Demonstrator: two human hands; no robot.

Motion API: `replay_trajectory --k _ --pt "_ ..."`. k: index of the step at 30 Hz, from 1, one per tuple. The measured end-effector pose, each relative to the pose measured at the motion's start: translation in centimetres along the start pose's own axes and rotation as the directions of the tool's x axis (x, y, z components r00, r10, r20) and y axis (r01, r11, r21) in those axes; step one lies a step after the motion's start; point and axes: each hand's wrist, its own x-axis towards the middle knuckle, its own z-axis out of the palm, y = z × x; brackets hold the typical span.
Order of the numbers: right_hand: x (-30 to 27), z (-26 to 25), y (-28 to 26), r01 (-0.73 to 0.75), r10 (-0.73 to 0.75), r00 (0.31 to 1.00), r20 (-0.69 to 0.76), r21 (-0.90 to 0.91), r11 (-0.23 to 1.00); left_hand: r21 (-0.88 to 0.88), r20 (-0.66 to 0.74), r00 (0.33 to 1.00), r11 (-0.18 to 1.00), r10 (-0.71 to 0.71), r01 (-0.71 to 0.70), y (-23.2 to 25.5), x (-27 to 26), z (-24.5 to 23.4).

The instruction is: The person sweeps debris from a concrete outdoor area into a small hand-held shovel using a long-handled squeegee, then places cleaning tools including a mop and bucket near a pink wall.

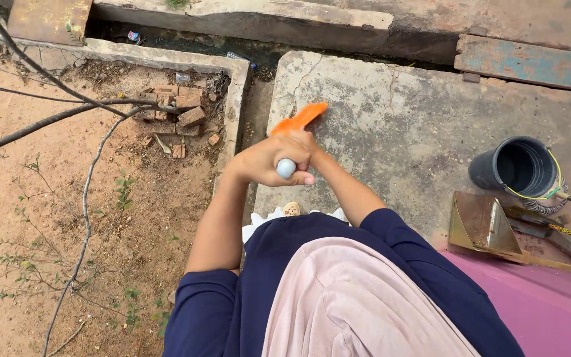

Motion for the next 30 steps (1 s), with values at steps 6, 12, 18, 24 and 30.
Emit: replay_trajectory --k 6,12,18,24,30 --pt "-2.2 -5.7 2.9 0.004 -0.067 0.994 -0.091 -0.558 0.830 -0.292 -0.215 0.950 0.943 -0.227 0.159 -4.3 -2.0 -2.2" --pt "4.0 -4.8 -3.4 0.081 -0.160 0.983 -0.085 -0.581 0.810 -0.322 -0.425 0.894 0.947 -0.144 -0.001 -1.8 -2.1 -6.4" --pt "15.9 -4.7 -8.0 0.045 -0.083 0.980 -0.181 -0.206 0.977 0.322 -0.111 0.993 0.944 -0.036 0.070 -0.1 6.4 -10.3" --pt "19.9 -10.0 0.0 -0.568 0.605 0.790 0.104 0.497 0.656 0.258 0.001 0.957 0.924 -0.291 0.281 -9.2 12.2 -8.6" --pt "14.1 -14.0 1.3 0.111 -0.119 0.993 -0.021 -0.233 0.966 -0.051 -0.109 0.983 0.989 -0.146 0.141 -12.4 12.8 -12.8"
